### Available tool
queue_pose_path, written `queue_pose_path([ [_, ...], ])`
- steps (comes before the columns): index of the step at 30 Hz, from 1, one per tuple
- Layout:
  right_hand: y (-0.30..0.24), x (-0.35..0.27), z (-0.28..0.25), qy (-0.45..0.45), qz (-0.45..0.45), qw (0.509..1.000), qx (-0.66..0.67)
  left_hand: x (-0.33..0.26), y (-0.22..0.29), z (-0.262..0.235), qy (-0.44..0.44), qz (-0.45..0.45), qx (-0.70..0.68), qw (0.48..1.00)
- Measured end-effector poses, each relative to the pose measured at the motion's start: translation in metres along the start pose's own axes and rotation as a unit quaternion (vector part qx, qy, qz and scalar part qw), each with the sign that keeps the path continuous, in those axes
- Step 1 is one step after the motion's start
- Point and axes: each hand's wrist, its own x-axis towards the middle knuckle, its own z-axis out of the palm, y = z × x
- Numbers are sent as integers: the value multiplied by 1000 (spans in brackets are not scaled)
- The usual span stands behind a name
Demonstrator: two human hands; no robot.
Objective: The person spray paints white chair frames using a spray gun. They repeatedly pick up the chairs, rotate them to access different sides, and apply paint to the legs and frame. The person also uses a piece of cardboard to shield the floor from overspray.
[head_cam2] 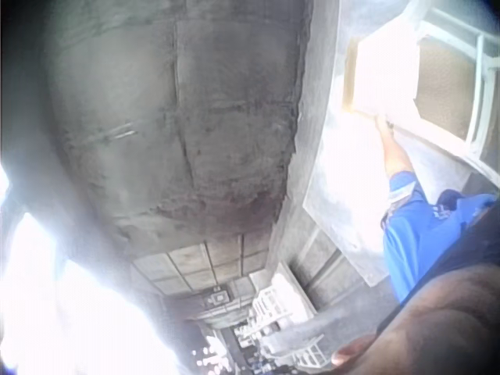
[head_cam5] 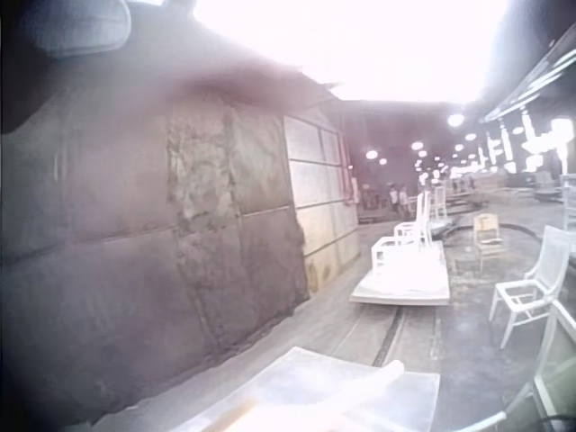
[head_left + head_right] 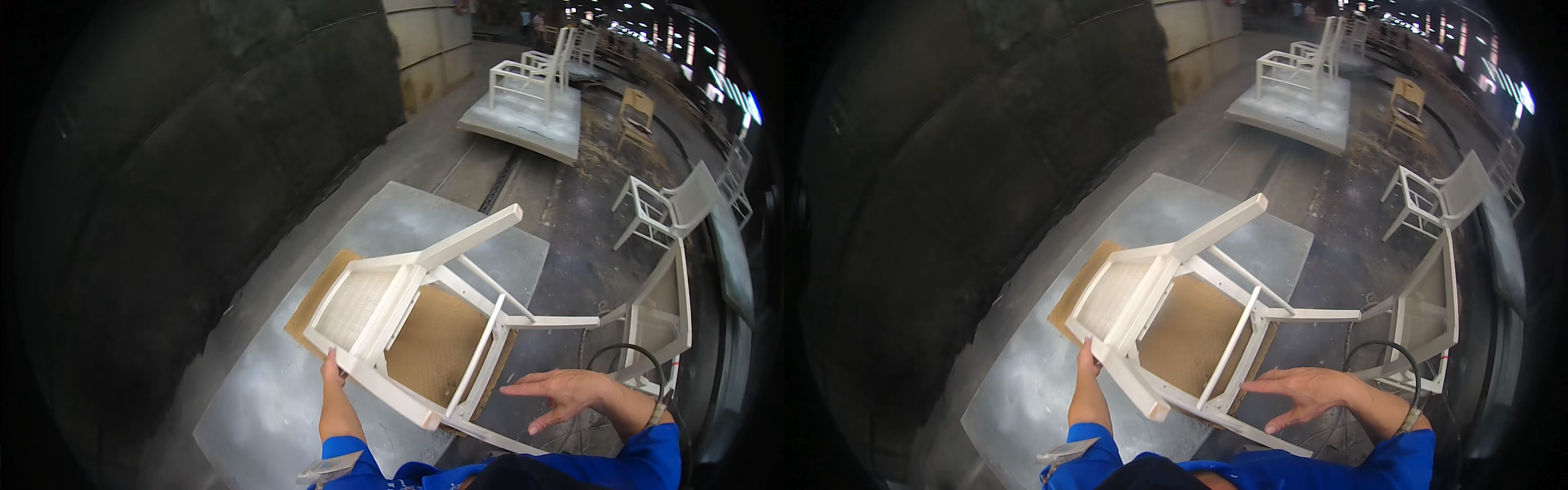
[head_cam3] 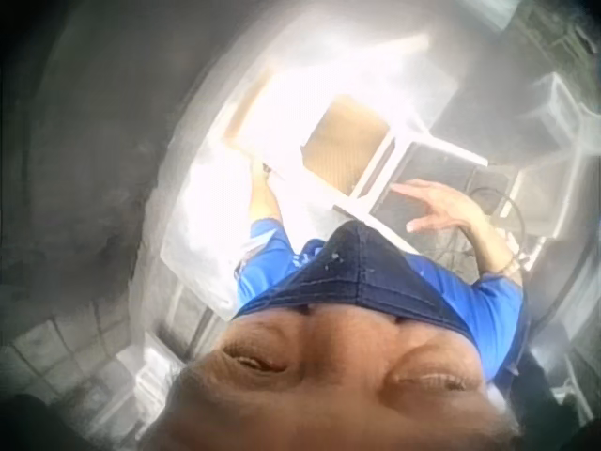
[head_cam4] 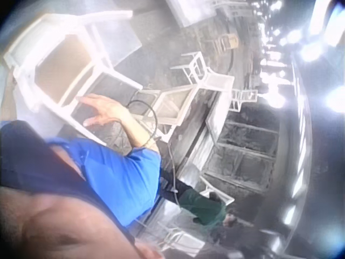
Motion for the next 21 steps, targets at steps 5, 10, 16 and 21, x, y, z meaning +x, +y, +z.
queue_pose_path([
  [5, -21, 41, 2, 33, -41, 996, 76, 56, -8, 1, -116, 2, -178, 977],
  [10, -53, 56, 2, 136, -164, 966, 148, 45, -8, 9, -131, -17, -264, 955],
  [16, -63, 55, -14, 325, -51, 901, 285, -29, 1, 34, -63, 53, -269, 960],
  [21, -55, 51, -43, 509, 79, 827, 225, -88, 5, 52, -60, 53, -310, 947],
])
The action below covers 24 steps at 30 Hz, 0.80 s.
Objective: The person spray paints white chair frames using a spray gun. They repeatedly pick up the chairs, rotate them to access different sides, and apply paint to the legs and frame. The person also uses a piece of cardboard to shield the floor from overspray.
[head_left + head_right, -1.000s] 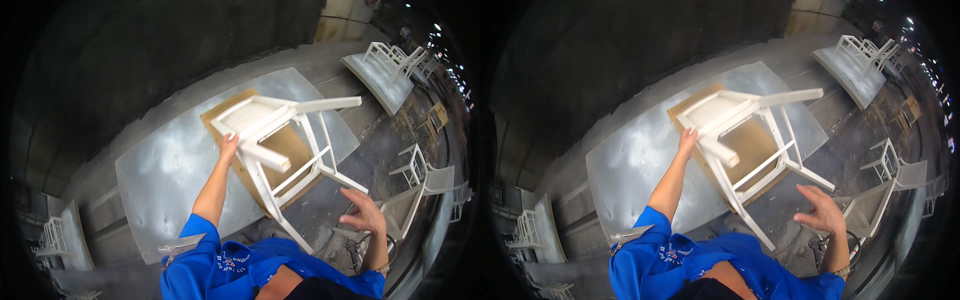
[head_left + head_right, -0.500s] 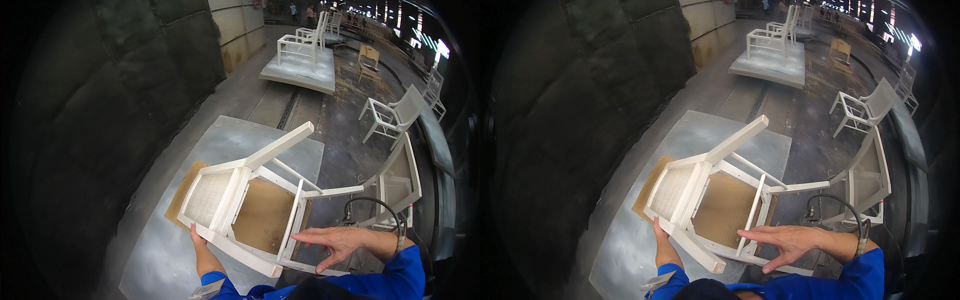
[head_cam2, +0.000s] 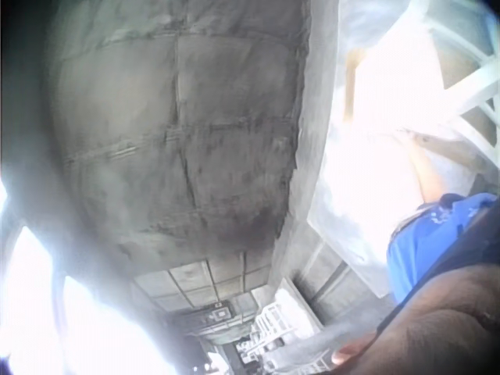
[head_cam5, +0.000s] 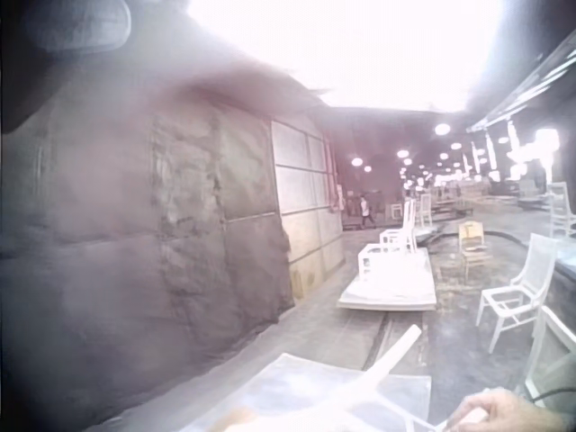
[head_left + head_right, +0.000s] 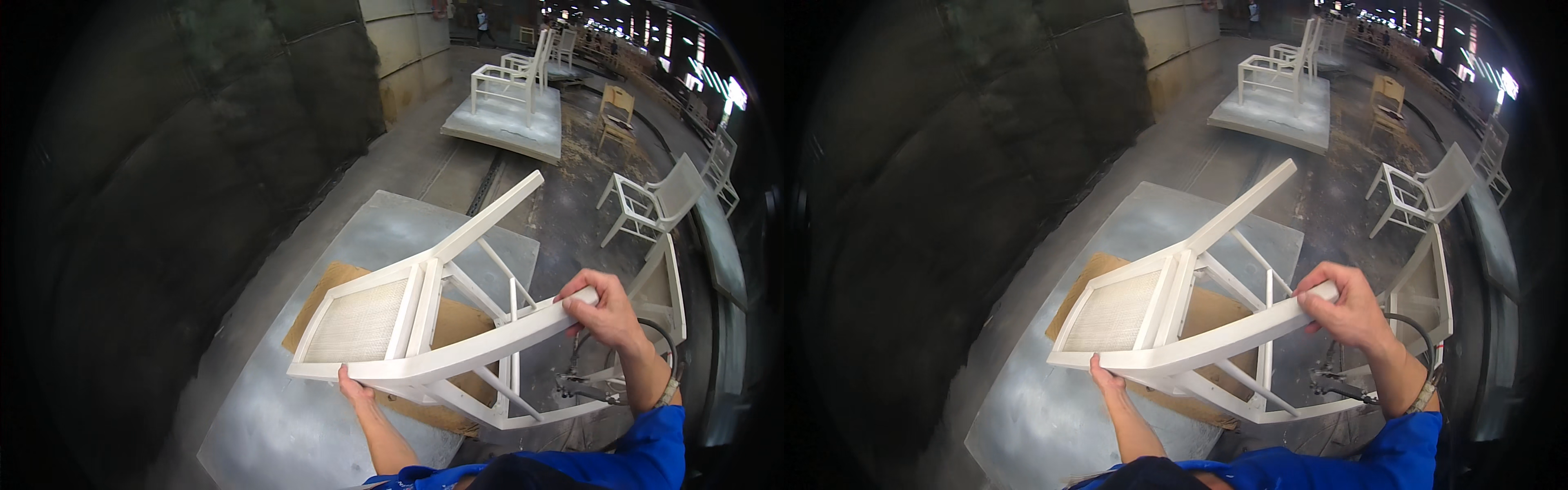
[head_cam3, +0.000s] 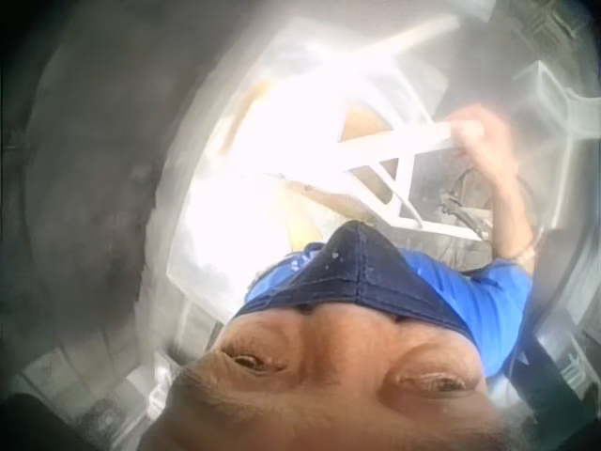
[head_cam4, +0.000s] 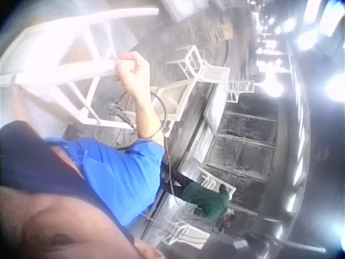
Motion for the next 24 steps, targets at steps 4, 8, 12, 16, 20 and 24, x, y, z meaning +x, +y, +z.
queue_pose_path([
  [4, 15, 60, -14, 85, -96, 992, -20, -23, -7, 27, 48, 64, -52, 995],
  [8, 12, 126, -38, 87, -169, 982, -16, -34, 30, 73, 103, 182, -46, 977],
  [12, 5, 170, -53, 22, -192, 979, 69, -49, 124, 118, 150, 286, -11, 946],
  [16, 9, 185, -46, 25, -210, 963, 165, -102, 250, 170, 188, 346, 164, 904],
  [20, 54, 150, -25, -6, -186, 943, 277, -190, 342, 203, 139, 471, 168, 855],
  [24, 133, 64, 34, -127, -73, 947, 286, -275, 391, 198, -16, 579, 233, 781],
])
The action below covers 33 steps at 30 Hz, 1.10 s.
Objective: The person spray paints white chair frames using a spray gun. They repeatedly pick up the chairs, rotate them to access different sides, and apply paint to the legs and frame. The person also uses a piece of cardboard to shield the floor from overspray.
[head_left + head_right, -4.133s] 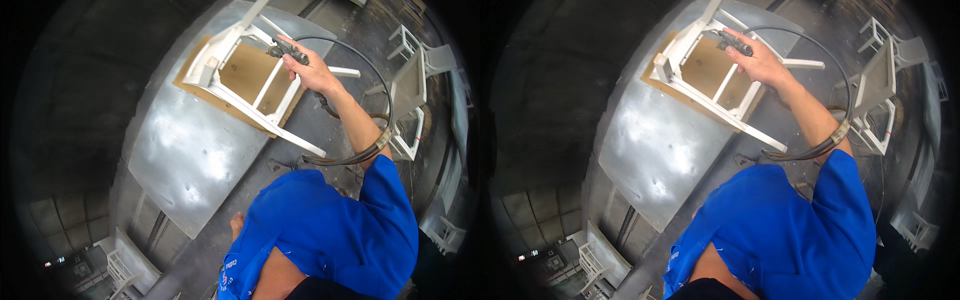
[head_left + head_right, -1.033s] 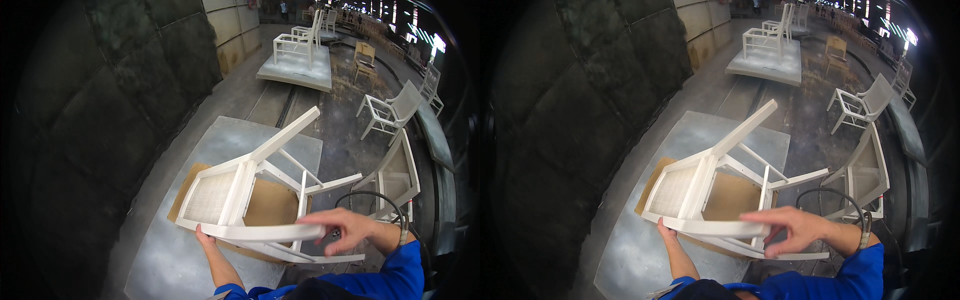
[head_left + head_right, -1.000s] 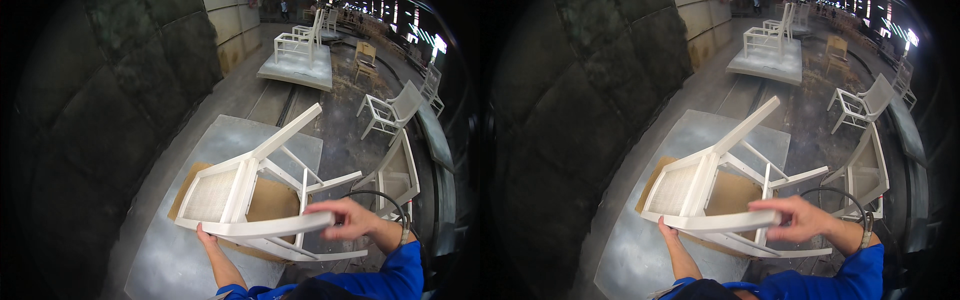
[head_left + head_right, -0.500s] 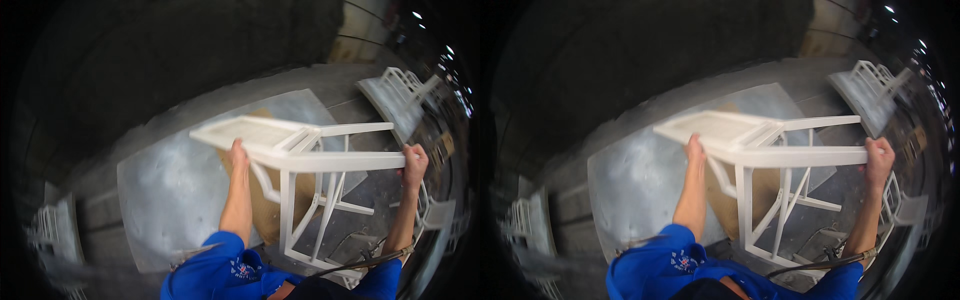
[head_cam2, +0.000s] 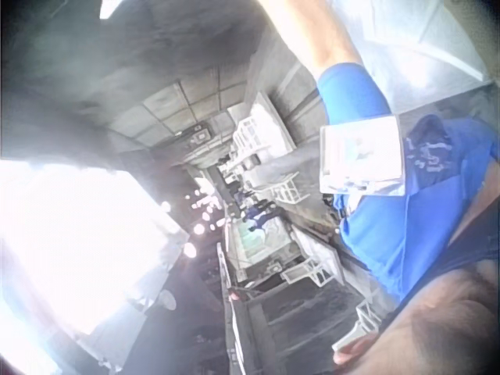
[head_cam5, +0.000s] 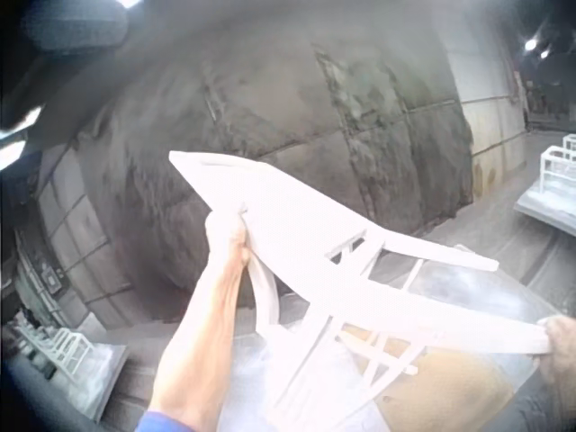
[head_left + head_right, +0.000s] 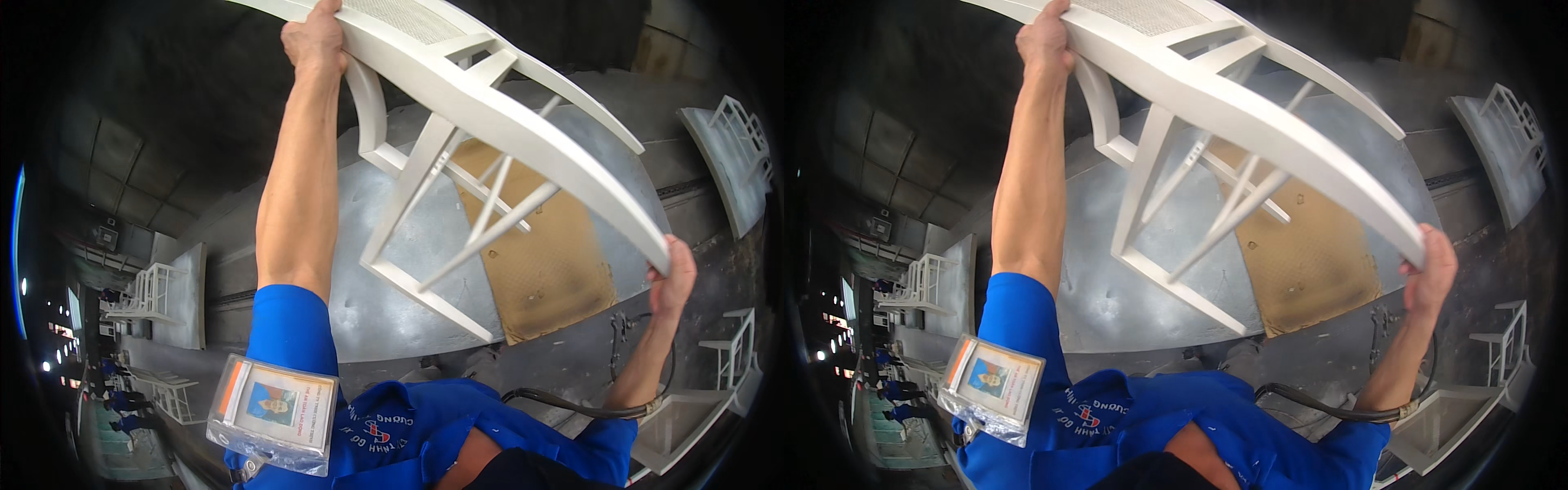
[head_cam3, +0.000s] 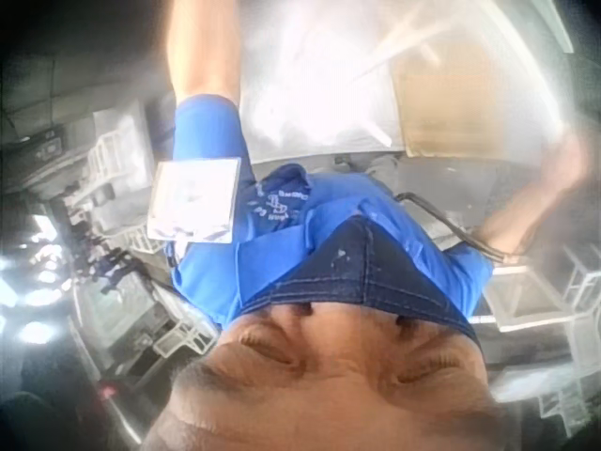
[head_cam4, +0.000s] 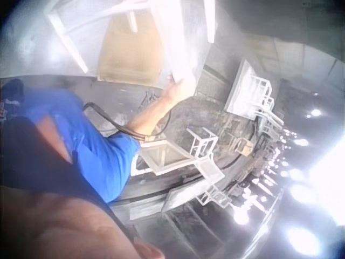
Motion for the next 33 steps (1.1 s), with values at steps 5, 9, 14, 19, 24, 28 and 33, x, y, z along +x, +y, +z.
queue_pose_path([
  [5, 145, -125, 102, -201, 241, 947, -63, -34, 24, -70, -16, 140, 72, 987],
  [9, 238, -212, 207, -297, 359, 883, -53, -65, -7, -155, -97, 164, 103, 976],
  [14, 270, -254, 262, -387, 308, 860, -122, -100, -36, -265, -151, 142, 0, 978],
  [19, 236, -242, 250, -299, 244, 911, -144, -148, -74, -364, -144, 173, -1, 974],
  [24, 191, -256, 213, -149, 215, 951, -162, -203, -104, -458, -189, 101, 58, 975],
  [28, 159, -264, 193, -107, 211, 960, -147, -254, -136, -494, -114, 87, 159, 977],
  [33, 110, -265, 167, -119, 207, 959, -154, -248, -126, -487, -86, 10, 210, 974],
])
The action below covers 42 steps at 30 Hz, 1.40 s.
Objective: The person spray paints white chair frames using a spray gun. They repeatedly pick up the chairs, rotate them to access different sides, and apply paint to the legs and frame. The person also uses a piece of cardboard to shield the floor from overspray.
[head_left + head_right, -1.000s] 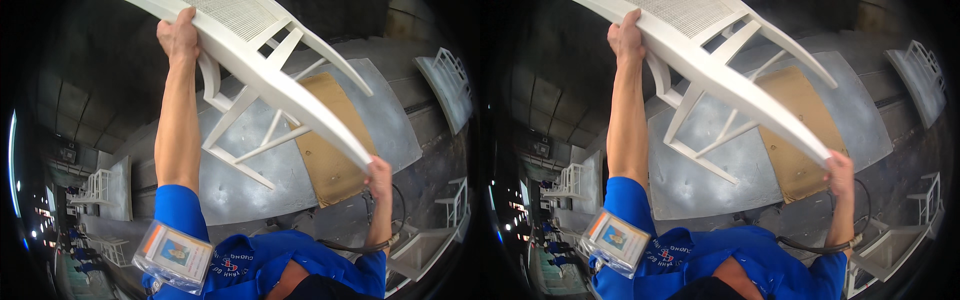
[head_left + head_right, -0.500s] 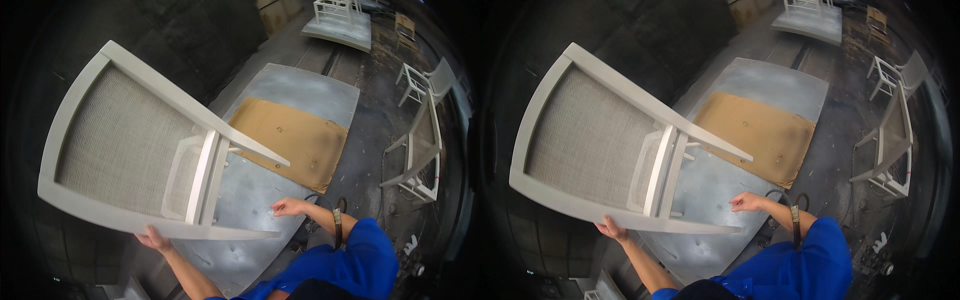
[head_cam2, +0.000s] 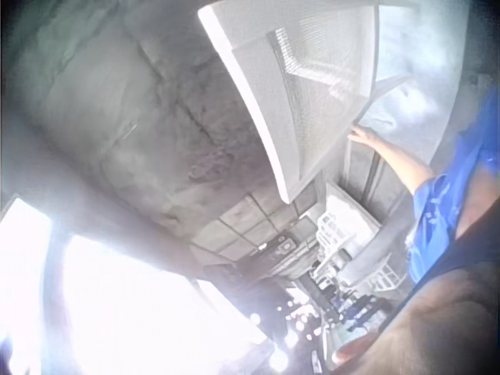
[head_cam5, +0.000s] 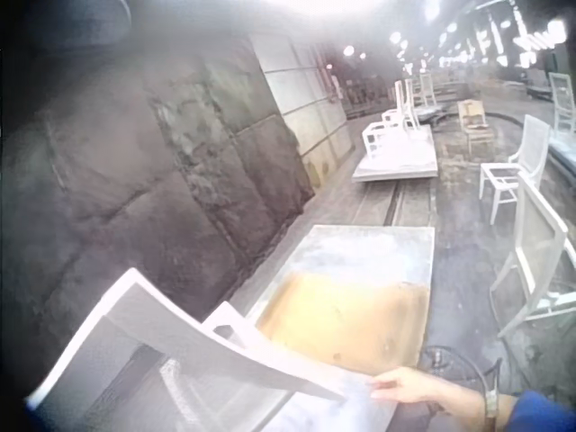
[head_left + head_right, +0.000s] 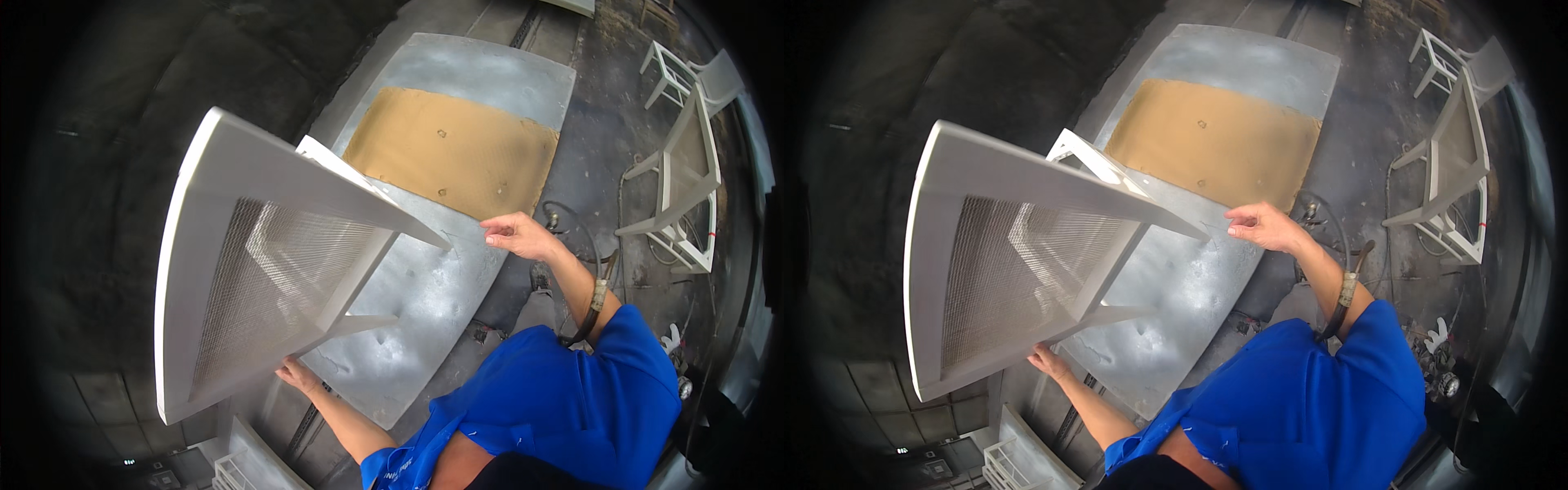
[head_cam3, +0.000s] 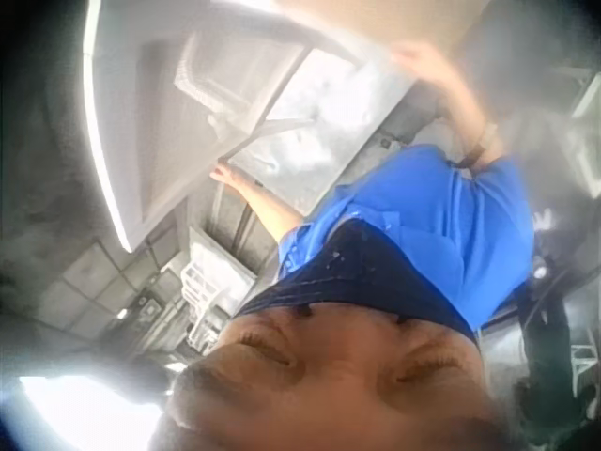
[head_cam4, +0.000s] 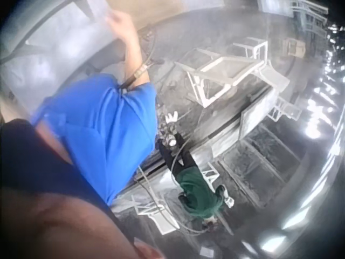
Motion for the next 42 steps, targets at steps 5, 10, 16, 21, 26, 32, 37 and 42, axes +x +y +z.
queue_pose_path([
  [5, -5, -48, -64, 44, 29, 998, 46, -49, -27, 56, 164, -190, 35, 967],
  [10, 14, -118, -127, 146, 72, 984, 67, -245, -103, 208, -170, -545, 105, 814],
  [16, 16, -215, -185, 246, 165, 954, 38, -400, -67, 444, -471, -619, 53, 626],
  [21, -4, -269, -224, 316, 198, 928, -6, -418, -73, 593, -320, -723, 12, 612],
  [26, -5, -289, -245, 347, 199, 916, 17, -436, -82, 657, -81, -800, -16, 594],
  [32, -3, -276, -250, 286, 199, 936, 46, -432, -88, 664, -53, -786, -195, 585],
  [37, 0, -254, -254, 222, 172, 959, 31, -409, -99, 658, -148, -793, -126, 578],
  [42, 6, -248, -260, 156, 156, 975, 22, -435, -90, 668, -244, -783, 27, 572],
])
